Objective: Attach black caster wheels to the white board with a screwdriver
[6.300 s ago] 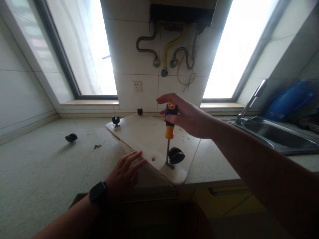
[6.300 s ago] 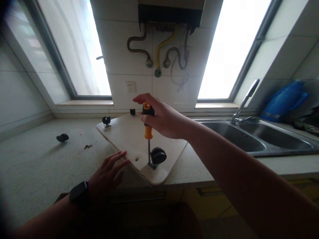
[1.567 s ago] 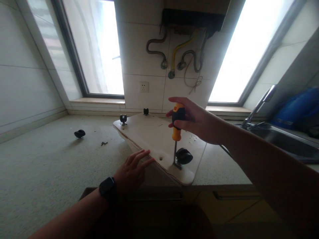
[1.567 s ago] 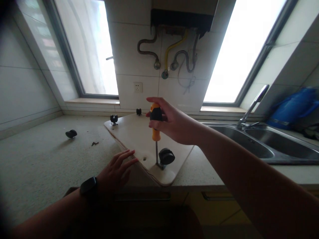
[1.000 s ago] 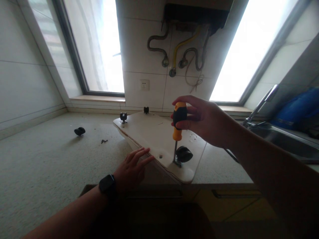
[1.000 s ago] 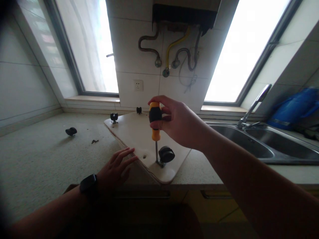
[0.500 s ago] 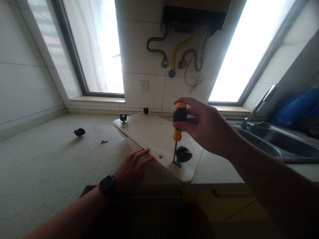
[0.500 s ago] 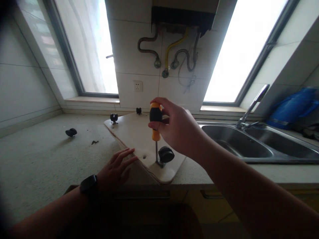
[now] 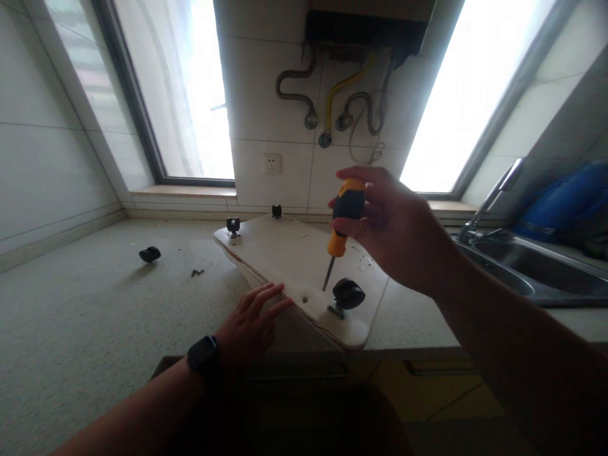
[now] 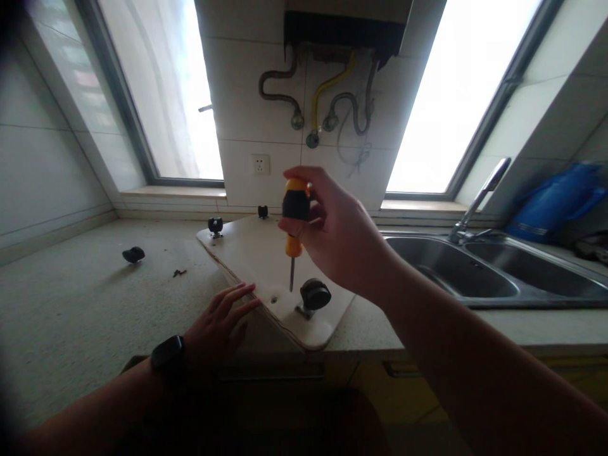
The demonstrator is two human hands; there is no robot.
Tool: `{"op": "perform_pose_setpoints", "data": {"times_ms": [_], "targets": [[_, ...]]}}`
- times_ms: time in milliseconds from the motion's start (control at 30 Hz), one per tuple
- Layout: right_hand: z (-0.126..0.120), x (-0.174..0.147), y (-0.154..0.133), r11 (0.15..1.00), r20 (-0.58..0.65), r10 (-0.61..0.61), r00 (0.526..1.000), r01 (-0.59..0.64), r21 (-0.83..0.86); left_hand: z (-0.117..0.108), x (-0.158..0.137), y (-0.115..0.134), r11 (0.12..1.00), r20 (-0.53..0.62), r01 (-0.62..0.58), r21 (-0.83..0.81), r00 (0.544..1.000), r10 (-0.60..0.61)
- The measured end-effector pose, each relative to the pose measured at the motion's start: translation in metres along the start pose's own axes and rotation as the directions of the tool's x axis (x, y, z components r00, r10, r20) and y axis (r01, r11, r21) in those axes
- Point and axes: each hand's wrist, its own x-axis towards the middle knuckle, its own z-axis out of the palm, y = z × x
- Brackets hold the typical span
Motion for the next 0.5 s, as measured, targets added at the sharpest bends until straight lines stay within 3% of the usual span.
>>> {"op": "perform_pose_setpoints", "data": {"times_ms": [133, 167, 233, 300, 367, 400, 500], "targets": [[-0.022, 0.000, -0.003, 0.982, -0.261, -0.177, 0.949, 0.187, 0.014, 0.001, 0.000, 0.000, 1.000, 0.001, 0.005, 0.005, 1.000, -0.005], [-0.028, -0.002, 0.004, 0.982, -0.323, -0.164, 0.932, 0.185, 0.035, 0.000, 0.000, 0.000, 1.000, 0.001, 0.006, 0.002, 1.000, -0.006], [-0.043, -0.005, 0.025, 0.976, -0.514, -0.101, 0.852, 0.184, 0.113, -0.001, 0.001, 0.001, 1.000, -0.007, 0.008, 0.001, 1.000, -0.008], [-0.057, -0.009, 0.057, 0.982, -0.667, 0.107, 0.737, 0.025, 0.185, -0.002, 0.003, 0.003, 1.000, -0.020, 0.012, 0.007, 1.000, -0.011], [-0.070, -0.016, 0.093, 0.920, -0.688, 0.391, 0.611, -0.238, 0.312, -0.002, 0.004, 0.005, 1.000, -0.035, 0.015, 0.015, 0.999, -0.014], [-0.075, -0.021, 0.110, 0.887, -0.672, 0.462, 0.579, -0.317, 0.336, -0.002, 0.005, 0.006, 1.000, -0.041, 0.015, 0.018, 0.999, -0.014], [-0.081, -0.041, 0.152, 0.735, -0.454, 0.677, 0.579, -0.567, 0.372, 0.000, 0.005, 0.009, 0.999, -0.056, 0.004, 0.039, 0.998, -0.002]]}}
